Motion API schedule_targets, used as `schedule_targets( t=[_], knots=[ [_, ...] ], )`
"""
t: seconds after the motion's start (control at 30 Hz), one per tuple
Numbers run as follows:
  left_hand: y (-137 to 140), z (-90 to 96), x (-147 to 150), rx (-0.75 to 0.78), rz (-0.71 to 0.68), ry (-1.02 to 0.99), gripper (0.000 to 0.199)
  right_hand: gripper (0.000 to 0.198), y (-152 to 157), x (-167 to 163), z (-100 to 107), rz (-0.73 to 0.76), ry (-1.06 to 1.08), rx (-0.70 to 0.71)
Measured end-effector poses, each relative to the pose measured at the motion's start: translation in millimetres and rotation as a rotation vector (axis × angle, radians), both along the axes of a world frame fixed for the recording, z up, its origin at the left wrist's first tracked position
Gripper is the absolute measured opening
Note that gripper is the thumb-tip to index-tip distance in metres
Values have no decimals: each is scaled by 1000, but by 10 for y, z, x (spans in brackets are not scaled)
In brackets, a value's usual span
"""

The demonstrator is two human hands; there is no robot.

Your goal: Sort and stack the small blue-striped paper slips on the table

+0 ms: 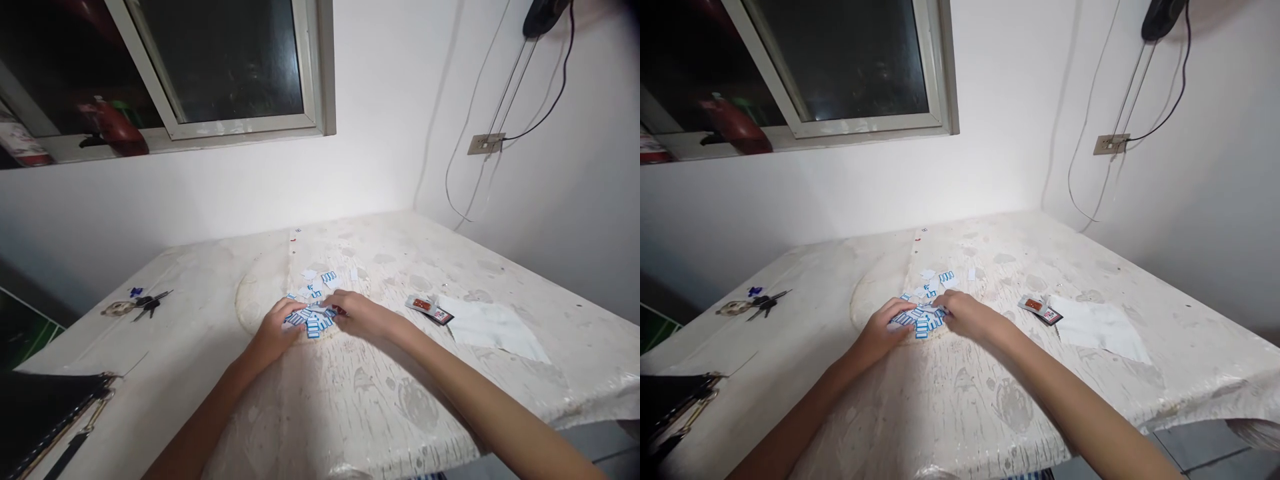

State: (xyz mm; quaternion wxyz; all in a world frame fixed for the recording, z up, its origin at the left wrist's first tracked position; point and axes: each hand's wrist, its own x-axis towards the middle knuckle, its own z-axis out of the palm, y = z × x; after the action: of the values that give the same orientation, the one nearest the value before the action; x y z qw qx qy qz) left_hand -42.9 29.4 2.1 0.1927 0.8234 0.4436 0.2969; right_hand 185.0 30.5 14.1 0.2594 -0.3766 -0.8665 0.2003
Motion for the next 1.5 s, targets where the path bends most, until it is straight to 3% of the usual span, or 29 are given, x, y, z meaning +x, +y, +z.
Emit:
schedule_targets(
  t=[0.17,0.4,0.47,0.57,0.67,0.73,0.9,1.13,1.33,1.5],
  knots=[
    [53,-35,-32,79,23,73,18,22,46,48,20,0,20,-18],
    [-19,37,31,76,-42,18,26,20,-9,64,83,-37,-104,-53],
    [-40,62,36,36,-68,-6,27,21,-12,74,77,-20,-81,-55],
    [-57,95,24,-38,-77,-42,30,38,20,92,36,-34,-36,-56],
    [-71,123,17,-116,-10,-124,32,46,57,97,9,-85,38,-29],
    [-87,140,28,-180,73,-196,34,43,65,84,17,-69,149,-46],
    [-136,197,99,-310,154,-389,43,23,33,8,77,-16,467,-266],
    [-208,360,285,-547,78,-538,35,23,-39,-107,136,35,820,-474],
    [-187,428,556,-701,52,-554,32,23,-38,-160,79,-38,840,-451],
    [-155,415,586,-733,-24,-556,37,23,1,-155,59,-85,850,-471]
  ],
)
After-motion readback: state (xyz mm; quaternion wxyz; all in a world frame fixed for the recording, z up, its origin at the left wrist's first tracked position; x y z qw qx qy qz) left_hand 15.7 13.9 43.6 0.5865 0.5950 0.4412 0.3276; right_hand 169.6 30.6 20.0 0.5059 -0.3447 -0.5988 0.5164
